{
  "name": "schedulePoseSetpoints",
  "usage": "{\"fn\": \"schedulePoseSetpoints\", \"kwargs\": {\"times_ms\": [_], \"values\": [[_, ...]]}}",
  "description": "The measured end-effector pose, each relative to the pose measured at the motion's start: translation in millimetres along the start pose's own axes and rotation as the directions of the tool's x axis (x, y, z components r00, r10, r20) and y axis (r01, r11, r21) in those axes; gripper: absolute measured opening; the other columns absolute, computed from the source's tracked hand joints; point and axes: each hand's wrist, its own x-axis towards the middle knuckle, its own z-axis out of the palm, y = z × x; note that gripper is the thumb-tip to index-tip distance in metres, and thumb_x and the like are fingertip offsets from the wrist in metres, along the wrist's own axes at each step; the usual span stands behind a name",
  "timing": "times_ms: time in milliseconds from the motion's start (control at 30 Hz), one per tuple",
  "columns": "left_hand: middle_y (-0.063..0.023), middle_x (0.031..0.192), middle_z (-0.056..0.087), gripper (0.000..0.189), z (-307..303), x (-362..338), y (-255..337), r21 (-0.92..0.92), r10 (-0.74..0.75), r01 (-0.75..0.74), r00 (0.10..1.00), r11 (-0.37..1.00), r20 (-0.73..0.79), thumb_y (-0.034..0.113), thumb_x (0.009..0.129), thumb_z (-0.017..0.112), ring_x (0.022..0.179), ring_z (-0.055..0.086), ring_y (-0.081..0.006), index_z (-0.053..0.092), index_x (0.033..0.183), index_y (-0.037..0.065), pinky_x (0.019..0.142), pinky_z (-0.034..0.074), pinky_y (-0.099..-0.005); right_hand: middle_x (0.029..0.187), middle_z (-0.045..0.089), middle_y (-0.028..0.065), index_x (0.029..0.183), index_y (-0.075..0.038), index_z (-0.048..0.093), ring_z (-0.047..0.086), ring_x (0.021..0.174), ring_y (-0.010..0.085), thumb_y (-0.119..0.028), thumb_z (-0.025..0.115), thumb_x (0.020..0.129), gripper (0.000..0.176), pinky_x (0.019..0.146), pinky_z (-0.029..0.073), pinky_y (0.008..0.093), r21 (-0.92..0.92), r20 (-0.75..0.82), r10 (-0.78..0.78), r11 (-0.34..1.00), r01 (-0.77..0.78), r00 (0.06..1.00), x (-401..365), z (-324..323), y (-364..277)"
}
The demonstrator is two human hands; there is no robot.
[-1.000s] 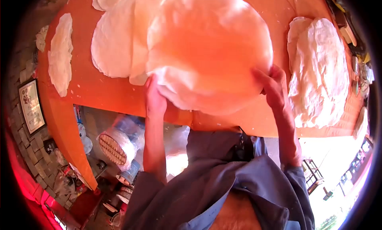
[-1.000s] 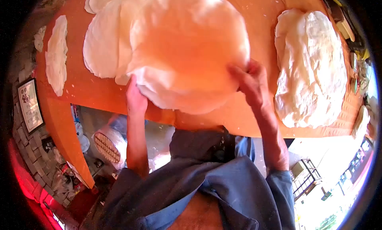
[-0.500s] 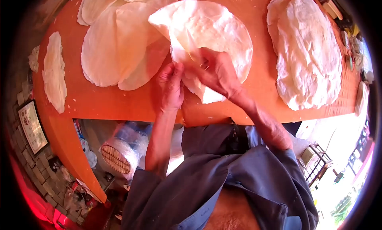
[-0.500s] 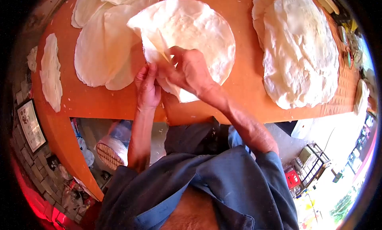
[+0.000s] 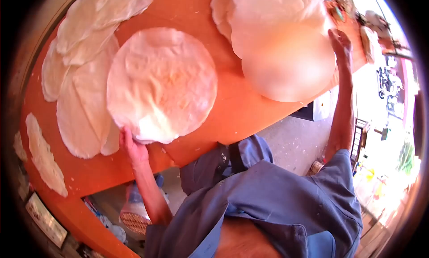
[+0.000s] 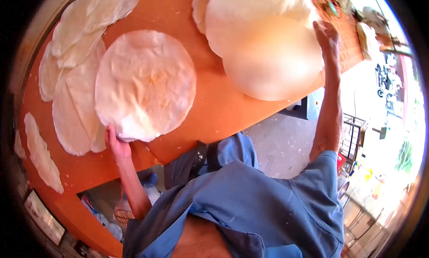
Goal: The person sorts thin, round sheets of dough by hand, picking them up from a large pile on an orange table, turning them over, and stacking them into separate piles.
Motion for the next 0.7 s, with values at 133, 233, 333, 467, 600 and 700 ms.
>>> {"fn": "schedulePoseSetpoints", "kwargs": {"times_ms": [133,233,333,467,600,700], "values": [[-0.0056,0.112,0.063,0.025,70,-16,17,0.071,0.083,-0.1,0.973,0.992,0.217,0.022,0.093,0.063,0.103,0.059,-0.0183,0.062,0.112,0.005,0.089,0.049,-0.0345,0.086,0.067,0.004,0.116,-0.004,0.062,0.063,0.077,0.0138,-0.019,0.065,0.088,0.032,0.07,0.051,0.0279,0.245,0.011,-0.231,0.944,0.221,0.973,-72,41,-69],[-0.0038,0.106,0.064,0.021,126,-27,6,0.02,0.046,-0.056,0.939,0.998,0.342,0.023,0.093,0.065,0.098,0.059,-0.0169,0.063,0.103,0.006,0.086,0.05,-0.0321,0.112,0.066,0.0093,0.13,-0.004,0.055,0.063,0.103,0.0218,-0.029,0.062,0.092,0.046,0.089,0.051,0.0326,0.373,0.798,-0.1,0.857,-0.356,0.595,-169,91,-178],[0.001,0.093,0.062,0.015,154,-28,-18,0.053,-0.014,-0.016,0.856,0.998,0.516,0.021,0.094,0.064,0.087,0.058,-0.0124,0.062,0.095,0.006,0.079,0.048,-0.0277,0.089,0.069,0.0091,0.116,-0.003,0.062,0.065,0.076,0.0196,-0.039,0.064,0.09,0.045,0.071,0.053,0.0313,0.427,0.746,-0.386,0.902,0.055,0.542,-219,116,-231],[0.0011,0.094,0.06,0.016,171,-36,-4,0.134,-0.077,0.036,0.945,0.99,0.318,0.024,0.094,0.062,0.088,0.058,-0.0134,0.061,0.1,0.009,0.078,0.049,-0.0279,0.078,0.068,0.0056,0.097,0.001,0.067,0.064,0.065,0.0137,-0.025,0.065,0.09,0.026,0.06,0.054,0.0293,0.623,0.673,-0.379,0.754,-0.209,0.635,-206,150,-211],[-0.0031,0.109,0.059,0.028,148,-23,26,0.141,0.066,-0.098,0.974,0.985,0.217,0.032,0.095,0.059,0.101,0.057,-0.0177,0.059,0.109,0.007,0.085,0.049,-0.0327,0.084,0.07,0.0083,0.093,0.001,0.069,0.066,0.065,0.0136,-0.014,0.061,0.088,0.018,0.062,0.055,0.0291,0.6,0.663,-0.151,0.693,-0.4,0.733,-110,97,-191],[-0.0062,0.118,0.057,0.032,88,4,46,0.126,0.047,-0.065,0.989,0.99,0.143,0.029,0.096,0.058,0.107,0.056,-0.0206,0.055,0.116,0.005,0.089,0.049,-0.0348,0.087,0.065,0.0014,0.101,-0.001,0.068,0.061,0.077,0.0101,-0.016,0.063,0.087,0.021,0.071,0.052,0.028,0.612,0.302,-0.316,0.788,0.071,0.899,-17,33,-116]]}}
